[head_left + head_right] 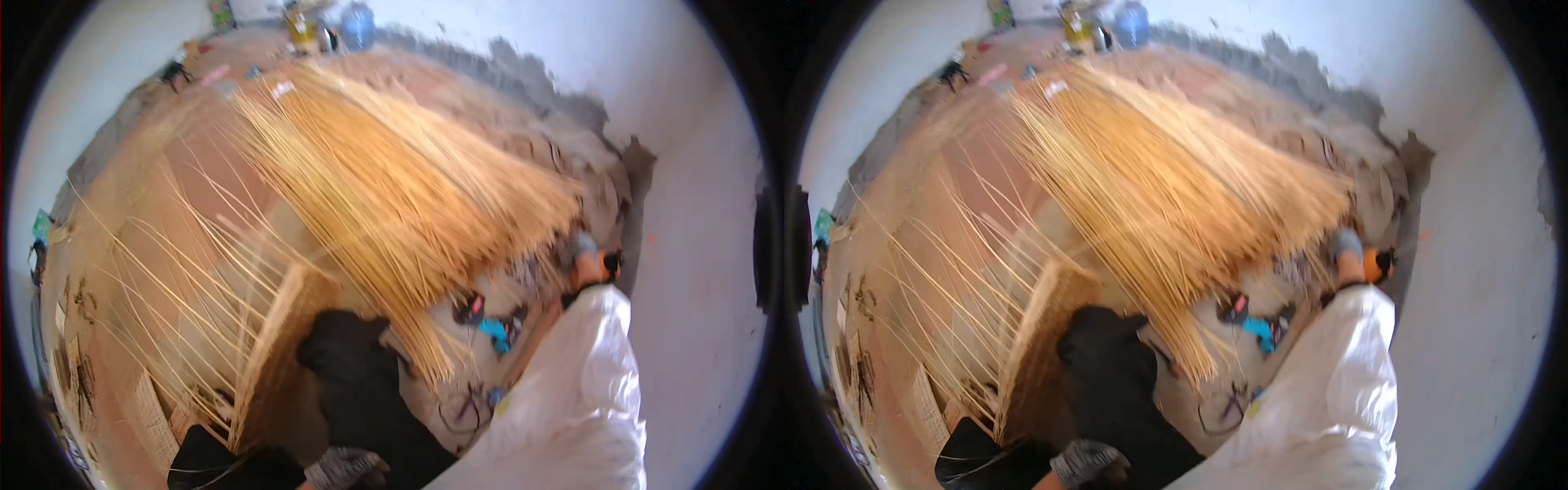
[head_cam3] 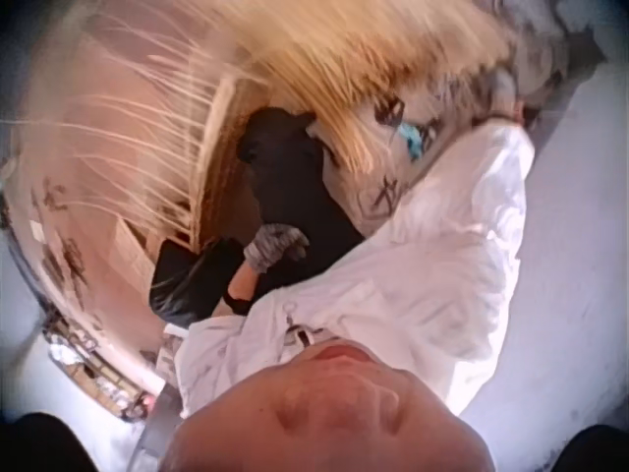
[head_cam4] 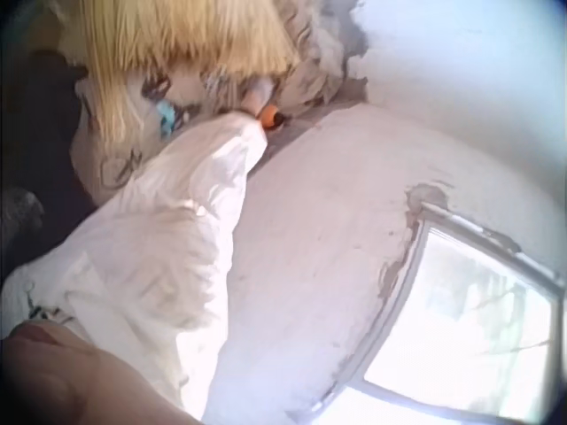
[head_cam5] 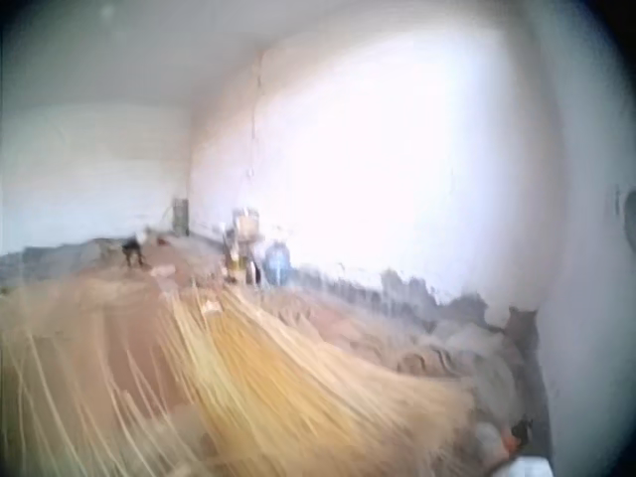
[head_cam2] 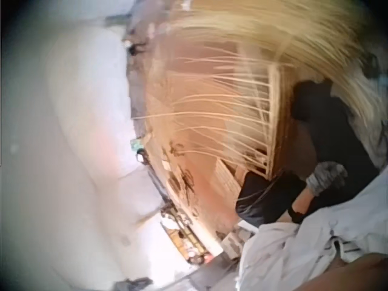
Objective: The person weaves long straw strips into a rectangular basket base by hand and using a pink clamp to secure the strips. They use a pair of snips to trim excess straw and gather a bundle of more strips from the workshop floor.
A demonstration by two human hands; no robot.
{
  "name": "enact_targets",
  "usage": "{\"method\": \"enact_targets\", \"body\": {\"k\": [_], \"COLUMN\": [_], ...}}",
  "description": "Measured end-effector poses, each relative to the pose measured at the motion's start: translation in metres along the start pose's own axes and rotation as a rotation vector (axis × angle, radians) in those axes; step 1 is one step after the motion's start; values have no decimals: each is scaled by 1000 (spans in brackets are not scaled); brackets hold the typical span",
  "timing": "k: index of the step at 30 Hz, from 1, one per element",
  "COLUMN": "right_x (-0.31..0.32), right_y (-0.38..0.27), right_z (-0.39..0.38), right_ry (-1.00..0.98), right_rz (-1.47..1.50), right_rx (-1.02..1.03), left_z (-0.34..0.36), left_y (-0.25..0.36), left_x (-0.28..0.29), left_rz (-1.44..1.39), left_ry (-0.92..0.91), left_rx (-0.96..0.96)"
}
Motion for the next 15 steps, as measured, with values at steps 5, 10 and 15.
{"method": "enact_targets", "body": {"k": [5,10,15], "right_x": [38,-131,-266], "right_y": [-62,10,-17], "right_z": [-71,-173,-327], "right_ry": [513,-162,-741], "right_rz": [144,-72,92], "right_rx": [491,506,-151], "left_z": [-30,-18,-42], "left_y": [-20,-33,-51], "left_x": [22,66,47], "left_rz": [106,260,123], "left_ry": [479,999,1007], "left_rx": [-147,-81,109]}}
Point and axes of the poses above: each hand's wrist, its own z-axis towards the middle knuckle, its own x-axis out of the back of the hand, y = z × x, the point moved 1 cm from there along z, towards the middle knuckle, and after that the axes turned 14 degrees about z, right-handed, at the moved point
